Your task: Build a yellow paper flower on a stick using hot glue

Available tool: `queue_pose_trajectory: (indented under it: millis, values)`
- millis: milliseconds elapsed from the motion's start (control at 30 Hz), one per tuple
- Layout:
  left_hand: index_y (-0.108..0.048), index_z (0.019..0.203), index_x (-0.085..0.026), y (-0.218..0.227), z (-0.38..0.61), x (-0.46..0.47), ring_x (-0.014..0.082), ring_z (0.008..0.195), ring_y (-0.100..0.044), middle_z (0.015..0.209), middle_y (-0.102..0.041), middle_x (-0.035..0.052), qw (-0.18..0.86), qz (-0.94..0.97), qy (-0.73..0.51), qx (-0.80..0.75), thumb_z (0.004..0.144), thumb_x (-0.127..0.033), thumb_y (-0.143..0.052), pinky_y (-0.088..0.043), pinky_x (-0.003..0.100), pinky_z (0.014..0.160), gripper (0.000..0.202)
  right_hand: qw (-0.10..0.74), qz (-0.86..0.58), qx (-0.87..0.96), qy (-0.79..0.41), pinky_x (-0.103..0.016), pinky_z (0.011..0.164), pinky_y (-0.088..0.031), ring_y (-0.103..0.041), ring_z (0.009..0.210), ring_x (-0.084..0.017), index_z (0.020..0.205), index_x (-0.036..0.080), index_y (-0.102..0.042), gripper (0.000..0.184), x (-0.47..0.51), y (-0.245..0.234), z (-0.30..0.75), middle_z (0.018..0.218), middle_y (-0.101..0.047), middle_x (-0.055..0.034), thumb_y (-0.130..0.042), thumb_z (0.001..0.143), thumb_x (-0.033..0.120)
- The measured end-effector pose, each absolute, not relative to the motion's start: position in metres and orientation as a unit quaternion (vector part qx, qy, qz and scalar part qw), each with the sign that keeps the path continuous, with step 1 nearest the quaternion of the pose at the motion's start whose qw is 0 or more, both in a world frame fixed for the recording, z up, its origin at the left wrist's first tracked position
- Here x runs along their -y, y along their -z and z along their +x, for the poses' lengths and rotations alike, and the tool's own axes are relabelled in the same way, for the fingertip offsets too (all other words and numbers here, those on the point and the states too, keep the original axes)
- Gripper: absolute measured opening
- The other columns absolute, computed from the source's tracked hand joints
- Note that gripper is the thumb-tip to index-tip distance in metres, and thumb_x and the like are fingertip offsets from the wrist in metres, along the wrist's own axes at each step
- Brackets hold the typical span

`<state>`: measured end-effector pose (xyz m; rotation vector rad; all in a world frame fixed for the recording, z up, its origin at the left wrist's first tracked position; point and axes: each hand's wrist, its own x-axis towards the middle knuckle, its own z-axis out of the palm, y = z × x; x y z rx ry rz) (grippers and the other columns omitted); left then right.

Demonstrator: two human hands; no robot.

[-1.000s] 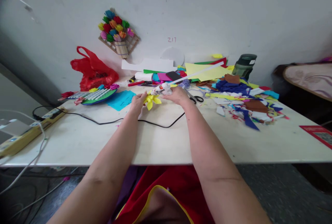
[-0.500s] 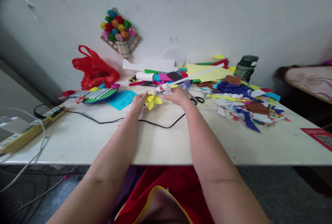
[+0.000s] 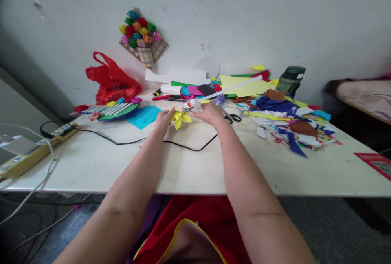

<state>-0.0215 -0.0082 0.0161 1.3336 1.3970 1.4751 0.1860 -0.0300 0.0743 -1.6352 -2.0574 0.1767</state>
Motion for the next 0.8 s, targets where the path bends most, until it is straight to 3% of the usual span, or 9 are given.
queue_pose_trajectory:
  millis: [800]
  values:
    - [-0.060, 0.060, -0.015, -0.0209, -0.0211, 0.0112, 0.0086, 0.049, -0.039, 0.051, -0.048, -0.0018, 0.351, 0.500, -0.573, -0.546, 0.074, -0.050, -0.062, -0.031, 0.023, 0.048, 0.038, 0.248, -0.605, 0.755, -0.051, -0.040, 0.081, -0.052, -0.066, 0.098, -0.030, 0.099, 0.024, -0.072, 0.040, 0.0371, -0.0789, 0.1831, 0.100, -0.074, -0.0084, -0.066, 0.073, 0.054]
